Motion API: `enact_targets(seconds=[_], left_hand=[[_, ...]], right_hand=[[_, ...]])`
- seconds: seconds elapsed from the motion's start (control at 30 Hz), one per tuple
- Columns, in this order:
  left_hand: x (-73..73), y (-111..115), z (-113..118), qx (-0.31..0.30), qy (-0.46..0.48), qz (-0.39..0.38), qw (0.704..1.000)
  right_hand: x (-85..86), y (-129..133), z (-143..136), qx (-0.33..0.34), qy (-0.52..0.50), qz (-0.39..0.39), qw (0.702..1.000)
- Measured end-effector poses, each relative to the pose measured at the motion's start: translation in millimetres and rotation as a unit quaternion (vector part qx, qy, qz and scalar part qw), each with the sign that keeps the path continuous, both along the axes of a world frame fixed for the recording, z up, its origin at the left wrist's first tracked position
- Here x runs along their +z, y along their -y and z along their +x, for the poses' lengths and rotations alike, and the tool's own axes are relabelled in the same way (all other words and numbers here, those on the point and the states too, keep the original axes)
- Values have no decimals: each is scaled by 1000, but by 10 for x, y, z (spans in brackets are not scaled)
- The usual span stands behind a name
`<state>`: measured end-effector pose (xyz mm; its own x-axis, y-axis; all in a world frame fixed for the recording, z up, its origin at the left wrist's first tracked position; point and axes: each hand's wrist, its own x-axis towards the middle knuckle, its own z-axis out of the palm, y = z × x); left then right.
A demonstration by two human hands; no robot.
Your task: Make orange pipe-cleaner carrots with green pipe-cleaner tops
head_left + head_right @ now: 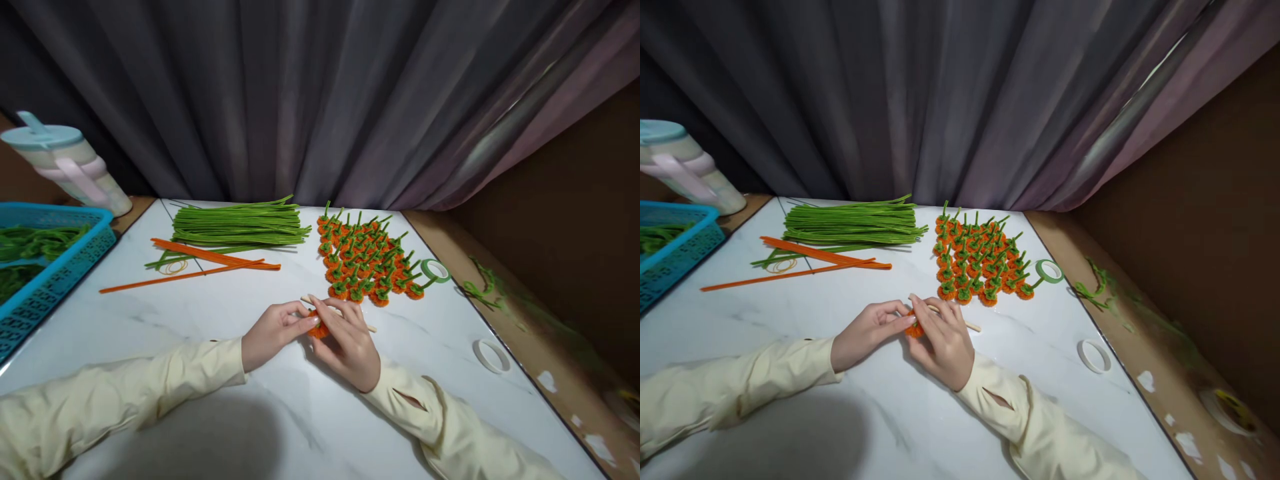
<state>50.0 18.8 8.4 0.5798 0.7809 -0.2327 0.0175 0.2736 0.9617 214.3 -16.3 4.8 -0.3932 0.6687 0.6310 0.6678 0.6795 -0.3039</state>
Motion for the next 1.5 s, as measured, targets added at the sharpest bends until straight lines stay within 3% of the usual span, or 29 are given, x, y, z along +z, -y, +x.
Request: enact_targets(seconds=[0.4,0.57,0.77,1.03,1.3,1.5], left_hand=[[-31,-5,-24,-24,5,-11,1000],[-38,2,-51,-44,21,7,999],[-1,10,-33,-48,27,11,998],[81,29,-45,-116,-27,88,989],[88,-28,-45,-67,39,26,997],[101,-31,-30,-56,79,-30,995]], right_hand=[[5,16,35,23,53,-64,996],[-13,2,49,25,111,-39,993],[-18,-2,47,39,75,-73,994],[-19,-1,17,39,73,-63,995],[-28,-5,54,5,1,-92,996],[-18,-8,73,20,-10,-33,999]])
